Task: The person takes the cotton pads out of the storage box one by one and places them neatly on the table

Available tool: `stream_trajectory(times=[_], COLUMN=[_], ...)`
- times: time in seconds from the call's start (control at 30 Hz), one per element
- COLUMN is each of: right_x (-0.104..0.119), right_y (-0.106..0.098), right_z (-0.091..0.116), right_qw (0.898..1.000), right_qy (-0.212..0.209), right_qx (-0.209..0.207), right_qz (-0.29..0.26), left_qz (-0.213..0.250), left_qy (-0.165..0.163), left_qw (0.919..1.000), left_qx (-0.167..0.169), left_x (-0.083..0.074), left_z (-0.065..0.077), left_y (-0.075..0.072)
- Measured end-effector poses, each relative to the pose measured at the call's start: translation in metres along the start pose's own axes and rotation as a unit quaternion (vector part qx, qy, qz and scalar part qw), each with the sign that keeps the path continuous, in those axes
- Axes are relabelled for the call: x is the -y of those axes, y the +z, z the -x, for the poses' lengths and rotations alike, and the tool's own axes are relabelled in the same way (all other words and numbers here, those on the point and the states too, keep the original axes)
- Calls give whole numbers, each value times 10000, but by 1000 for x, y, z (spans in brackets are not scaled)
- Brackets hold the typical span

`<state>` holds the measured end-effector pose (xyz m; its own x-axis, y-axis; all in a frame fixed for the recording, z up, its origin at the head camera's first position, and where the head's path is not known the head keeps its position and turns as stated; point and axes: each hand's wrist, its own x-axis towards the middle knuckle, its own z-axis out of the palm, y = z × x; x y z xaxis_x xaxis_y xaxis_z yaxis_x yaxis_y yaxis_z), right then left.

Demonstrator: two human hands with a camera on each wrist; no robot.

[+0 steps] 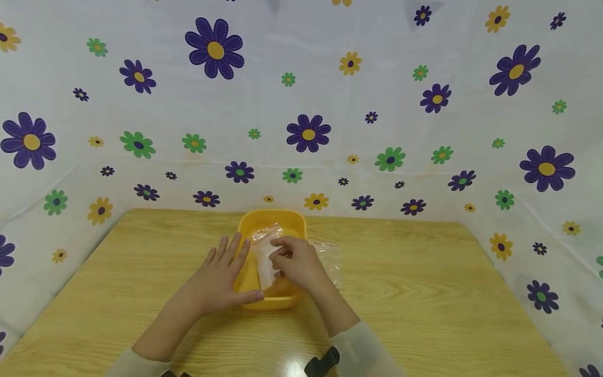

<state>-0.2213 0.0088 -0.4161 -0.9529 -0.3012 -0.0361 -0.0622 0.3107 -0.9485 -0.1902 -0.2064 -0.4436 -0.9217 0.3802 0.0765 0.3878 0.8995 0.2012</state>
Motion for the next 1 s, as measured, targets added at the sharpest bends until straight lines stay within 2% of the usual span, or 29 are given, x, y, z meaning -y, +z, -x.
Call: stream_trajectory(times=[0.17,0.43,0.73,1.0], right_x=[-5,-15,-22,-22], right_y=[-11,-33,-47,-63], right_z=[1,8,12,15], right_qw=[9943,9766,9701,9697], right_qy=[59,221,80,265], right_qx=[-209,-386,-373,-607], right_qz=[-1047,-2105,-2399,-2350], left_qz=[124,217,180,165], left_qy=[-72,-65,-130,-39], left_qw=[9999,9997,9997,9999], left_qx=[28,28,35,-26], left_x=[0,-2,-1,1], left_z=[1,2,2,2], left_y=[-3,-3,2,2])
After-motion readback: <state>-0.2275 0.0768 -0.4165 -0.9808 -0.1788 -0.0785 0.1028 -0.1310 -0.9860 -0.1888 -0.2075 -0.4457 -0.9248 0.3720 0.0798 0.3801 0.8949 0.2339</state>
